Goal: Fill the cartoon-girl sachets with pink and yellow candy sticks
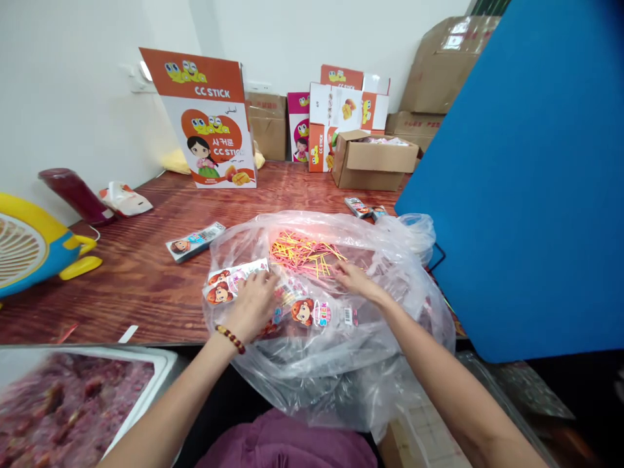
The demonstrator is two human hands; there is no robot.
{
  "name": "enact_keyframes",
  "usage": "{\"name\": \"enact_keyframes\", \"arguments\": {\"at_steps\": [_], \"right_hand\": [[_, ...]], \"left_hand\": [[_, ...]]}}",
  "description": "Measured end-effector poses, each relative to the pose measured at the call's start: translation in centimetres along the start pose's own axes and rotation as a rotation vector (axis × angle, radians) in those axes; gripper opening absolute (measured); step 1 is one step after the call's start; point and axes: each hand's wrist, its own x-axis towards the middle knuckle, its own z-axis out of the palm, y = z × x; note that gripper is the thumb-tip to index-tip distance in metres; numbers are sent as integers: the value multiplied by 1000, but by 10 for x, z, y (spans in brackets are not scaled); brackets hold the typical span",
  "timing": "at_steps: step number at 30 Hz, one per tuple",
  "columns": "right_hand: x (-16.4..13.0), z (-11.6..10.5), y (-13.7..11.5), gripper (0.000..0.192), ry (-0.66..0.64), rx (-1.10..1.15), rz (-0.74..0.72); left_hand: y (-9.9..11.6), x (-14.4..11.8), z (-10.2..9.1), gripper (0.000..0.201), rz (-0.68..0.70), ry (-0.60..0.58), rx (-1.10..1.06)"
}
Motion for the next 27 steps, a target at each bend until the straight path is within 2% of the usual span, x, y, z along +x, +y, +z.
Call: {"name": "enact_keyframes", "arguments": {"at_steps": [4,6,8,11,14,17,21,24,27], "right_hand": [[10,-19,14,31,96,-19,83],[17,-25,16,32,108,-51,107],[24,-25,13,28,91,-83,115],[36,-15,1,24,45,-123,103],[47,-7,-15,29,2,-177,111],[54,-6,-29,40,-54,-241,146],[55,-9,-43,36,-180,-310,130],[52,-9,-48,34,-245,-367,91],[48,-9,-48,35,-272,-414,37]], "left_hand": [[57,4,13,19,263,-81,-46],[76,11,24,21,297,-97,-37],[86,17,31,23,320,-106,-24],[91,22,30,19,354,-118,-14],[96,17,16,14,377,-115,-6],[101,3,-3,14,402,-100,-47],[105,-24,-24,12,450,-79,-209],[105,-39,-26,14,470,-94,-296],[104,-45,-19,13,454,-108,-329]]}}
